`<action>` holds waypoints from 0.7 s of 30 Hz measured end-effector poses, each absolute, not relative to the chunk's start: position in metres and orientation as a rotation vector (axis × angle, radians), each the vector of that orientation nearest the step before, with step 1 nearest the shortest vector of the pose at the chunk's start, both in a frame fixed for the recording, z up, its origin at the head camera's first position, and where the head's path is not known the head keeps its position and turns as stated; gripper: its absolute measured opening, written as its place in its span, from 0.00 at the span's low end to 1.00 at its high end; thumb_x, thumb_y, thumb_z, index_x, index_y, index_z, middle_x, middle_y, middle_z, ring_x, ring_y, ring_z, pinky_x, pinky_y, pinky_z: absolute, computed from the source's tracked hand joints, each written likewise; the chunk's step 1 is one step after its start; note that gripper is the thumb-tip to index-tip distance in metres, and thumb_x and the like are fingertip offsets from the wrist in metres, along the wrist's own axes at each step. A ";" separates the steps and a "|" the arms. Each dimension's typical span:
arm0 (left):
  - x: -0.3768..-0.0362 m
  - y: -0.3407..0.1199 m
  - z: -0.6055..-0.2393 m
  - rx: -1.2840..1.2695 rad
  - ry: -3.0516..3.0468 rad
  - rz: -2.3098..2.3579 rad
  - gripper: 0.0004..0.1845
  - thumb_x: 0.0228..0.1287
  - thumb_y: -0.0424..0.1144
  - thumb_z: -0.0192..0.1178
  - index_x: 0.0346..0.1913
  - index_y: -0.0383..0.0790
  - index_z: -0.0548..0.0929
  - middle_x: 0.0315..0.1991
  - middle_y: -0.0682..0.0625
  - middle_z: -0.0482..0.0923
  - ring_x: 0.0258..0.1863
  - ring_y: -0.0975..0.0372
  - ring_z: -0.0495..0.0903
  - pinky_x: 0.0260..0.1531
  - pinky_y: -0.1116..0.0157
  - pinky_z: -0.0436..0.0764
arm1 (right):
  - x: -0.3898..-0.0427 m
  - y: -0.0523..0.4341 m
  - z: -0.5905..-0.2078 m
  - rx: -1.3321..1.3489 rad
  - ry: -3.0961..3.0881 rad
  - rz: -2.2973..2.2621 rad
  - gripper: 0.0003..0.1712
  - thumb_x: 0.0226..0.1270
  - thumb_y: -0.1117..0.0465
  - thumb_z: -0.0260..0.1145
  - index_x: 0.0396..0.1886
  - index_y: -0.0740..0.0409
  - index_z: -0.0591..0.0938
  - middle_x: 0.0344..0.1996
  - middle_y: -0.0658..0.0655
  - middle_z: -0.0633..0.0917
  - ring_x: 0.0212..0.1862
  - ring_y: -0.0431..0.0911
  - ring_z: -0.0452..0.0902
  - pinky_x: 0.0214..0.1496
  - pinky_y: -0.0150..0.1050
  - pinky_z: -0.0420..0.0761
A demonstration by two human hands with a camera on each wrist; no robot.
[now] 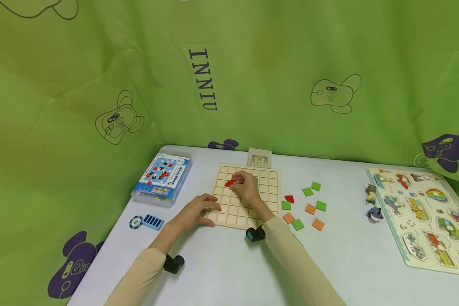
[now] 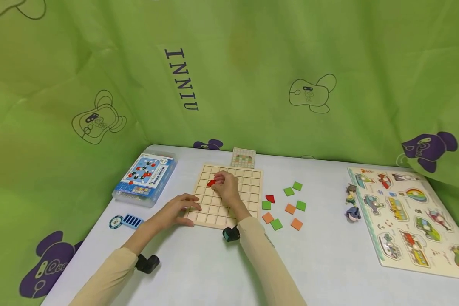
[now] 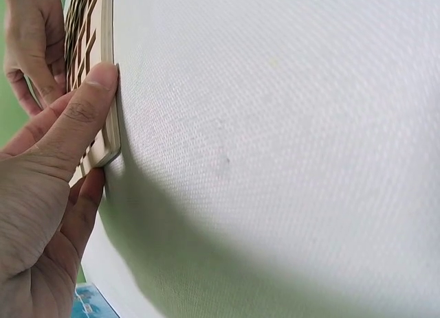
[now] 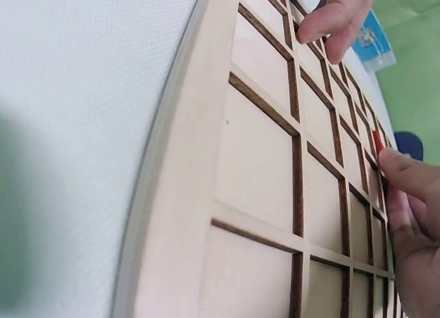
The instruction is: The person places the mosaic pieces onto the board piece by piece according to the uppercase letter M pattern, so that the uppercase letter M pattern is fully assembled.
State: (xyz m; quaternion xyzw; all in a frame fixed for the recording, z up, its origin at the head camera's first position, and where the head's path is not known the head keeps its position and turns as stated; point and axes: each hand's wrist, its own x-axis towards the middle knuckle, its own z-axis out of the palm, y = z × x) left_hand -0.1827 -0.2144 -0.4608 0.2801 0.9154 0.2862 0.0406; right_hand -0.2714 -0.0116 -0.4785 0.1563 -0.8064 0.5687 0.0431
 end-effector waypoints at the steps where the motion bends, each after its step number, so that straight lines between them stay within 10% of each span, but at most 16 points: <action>1: -0.183 -0.214 -0.461 0.860 2.803 0.880 0.22 0.44 0.40 0.74 0.47 0.42 0.83 0.59 0.41 0.72 0.60 0.46 0.69 0.60 0.47 0.67 | -0.272 -0.012 -0.479 0.479 -2.467 1.743 0.18 0.48 0.76 0.74 0.41 0.73 0.82 0.36 0.66 0.86 0.37 0.56 0.84 0.41 0.41 0.84; 21: -0.183 -0.214 -0.461 0.852 2.810 0.877 0.22 0.44 0.39 0.74 0.46 0.42 0.83 0.58 0.41 0.72 0.60 0.45 0.69 0.60 0.46 0.67 | -0.273 -0.011 -0.477 0.515 -2.500 1.701 0.17 0.50 0.77 0.72 0.42 0.74 0.81 0.35 0.66 0.86 0.37 0.56 0.83 0.41 0.41 0.83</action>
